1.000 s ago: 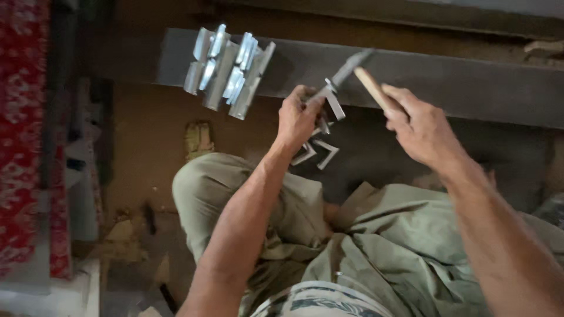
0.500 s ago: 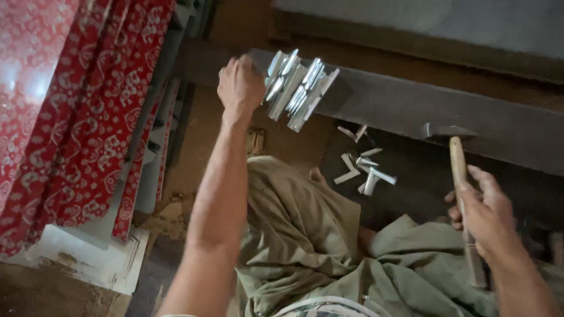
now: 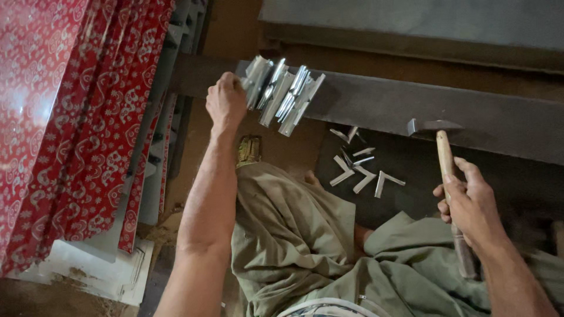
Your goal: The person bends small metal strips into L-shaped pieces using a hammer and a metal bar. They repeatedly pick up a strip, position it on the bar, strike it with the hammer, and place the finished piece aside.
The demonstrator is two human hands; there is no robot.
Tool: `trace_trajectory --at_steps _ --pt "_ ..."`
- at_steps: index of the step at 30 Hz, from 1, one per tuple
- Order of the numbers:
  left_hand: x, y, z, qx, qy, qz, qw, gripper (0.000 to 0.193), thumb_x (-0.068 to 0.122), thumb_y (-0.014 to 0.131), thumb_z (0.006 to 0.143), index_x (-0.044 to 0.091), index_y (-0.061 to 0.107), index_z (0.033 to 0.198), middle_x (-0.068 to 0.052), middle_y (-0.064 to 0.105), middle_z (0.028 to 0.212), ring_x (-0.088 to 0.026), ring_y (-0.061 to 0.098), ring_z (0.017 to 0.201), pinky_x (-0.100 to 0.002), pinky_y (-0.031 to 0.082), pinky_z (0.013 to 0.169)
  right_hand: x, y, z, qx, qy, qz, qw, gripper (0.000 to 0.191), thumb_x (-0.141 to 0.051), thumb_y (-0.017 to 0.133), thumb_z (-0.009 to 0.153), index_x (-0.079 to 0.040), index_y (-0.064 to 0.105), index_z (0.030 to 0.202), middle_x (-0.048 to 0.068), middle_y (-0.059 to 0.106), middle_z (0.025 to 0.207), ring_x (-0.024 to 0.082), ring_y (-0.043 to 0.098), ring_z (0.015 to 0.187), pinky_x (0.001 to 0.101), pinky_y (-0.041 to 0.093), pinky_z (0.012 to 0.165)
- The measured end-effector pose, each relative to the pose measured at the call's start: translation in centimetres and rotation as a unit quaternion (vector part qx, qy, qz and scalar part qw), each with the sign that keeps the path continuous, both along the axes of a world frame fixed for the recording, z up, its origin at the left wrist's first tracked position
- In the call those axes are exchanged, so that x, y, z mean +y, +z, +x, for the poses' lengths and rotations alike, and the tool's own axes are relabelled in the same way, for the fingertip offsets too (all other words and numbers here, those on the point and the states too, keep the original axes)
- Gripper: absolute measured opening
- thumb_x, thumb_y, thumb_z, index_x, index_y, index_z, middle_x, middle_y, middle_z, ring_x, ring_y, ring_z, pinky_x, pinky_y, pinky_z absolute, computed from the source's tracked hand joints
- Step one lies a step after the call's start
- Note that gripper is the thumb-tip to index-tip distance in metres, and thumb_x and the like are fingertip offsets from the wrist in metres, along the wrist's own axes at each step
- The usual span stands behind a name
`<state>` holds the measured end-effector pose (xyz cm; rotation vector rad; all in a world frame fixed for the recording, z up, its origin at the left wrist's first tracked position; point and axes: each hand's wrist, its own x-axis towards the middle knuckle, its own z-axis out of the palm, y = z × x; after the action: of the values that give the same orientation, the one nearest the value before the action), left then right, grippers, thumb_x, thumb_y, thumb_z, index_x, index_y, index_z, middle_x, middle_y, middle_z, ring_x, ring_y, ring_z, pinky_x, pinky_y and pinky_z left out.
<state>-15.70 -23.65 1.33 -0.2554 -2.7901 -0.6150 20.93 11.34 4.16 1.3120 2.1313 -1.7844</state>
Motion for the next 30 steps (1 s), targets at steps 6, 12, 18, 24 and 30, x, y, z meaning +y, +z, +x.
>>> trace_trajectory --at_steps 6,12,18,24,30 --pt "2.0 4.3 2.2 -0.091 -0.003 0.27 0.959 0.011 0.017 0.067 0.098 0.01 0.064 0.105 -0.009 0.076 0.09 -0.023 0.074 0.07 -0.045 0.059 0.064 0.5 -0.9 -0.4 -0.002 0.009 0.024 1.0 0.05 -0.022 0.052 0.107 -0.013 0.045 0.156 0.012 0.063 0.093 0.017 0.054 0.067 0.0383 0.047 0.054" --pt "13.3 1.1 13.8 -0.035 -0.279 0.295 0.913 0.014 0.017 0.073 0.092 0.013 0.068 0.104 -0.008 0.073 0.096 -0.025 0.075 0.086 -0.04 0.06 0.076 0.9 -0.1 -0.3 0.201 0.114 0.414 0.88 0.049 -0.006 0.064 0.104 -0.003 0.052 0.152 0.022 0.068 0.122 0.035 0.07 0.108 0.0449 0.056 0.088" --pt "16.4 -4.5 16.6 -0.029 -0.285 0.151 0.946 0.014 0.028 0.068 0.096 0.014 0.065 0.098 -0.007 0.064 0.099 -0.035 0.069 0.085 -0.047 0.055 0.07 0.3 3.4 0.9 0.268 0.162 0.548 0.775 0.045 0.001 0.069 0.107 -0.003 0.053 0.149 0.023 0.065 0.131 0.041 0.067 0.116 0.0466 0.057 0.096" --pt "16.5 -3.8 16.5 -0.029 -0.285 0.156 0.945 0.012 0.026 0.07 0.093 0.015 0.065 0.096 -0.007 0.062 0.096 -0.034 0.068 0.083 -0.047 0.054 0.067 -1.5 4.0 -0.9 0.224 0.206 0.478 0.824 0.046 0.0 0.069 0.101 -0.003 0.056 0.146 0.023 0.067 0.13 0.04 0.069 0.115 0.0461 0.058 0.095" --pt "16.5 -4.2 16.7 -0.038 -0.296 0.144 0.943 0.01 0.022 0.067 0.096 0.015 0.063 0.102 -0.008 0.06 0.099 -0.036 0.068 0.078 -0.049 0.053 0.065 -1.8 4.9 -1.0 0.231 0.218 0.488 0.813 0.043 0.001 0.067 0.102 -0.002 0.058 0.144 0.023 0.066 0.134 0.041 0.067 0.121 0.0466 0.057 0.1"
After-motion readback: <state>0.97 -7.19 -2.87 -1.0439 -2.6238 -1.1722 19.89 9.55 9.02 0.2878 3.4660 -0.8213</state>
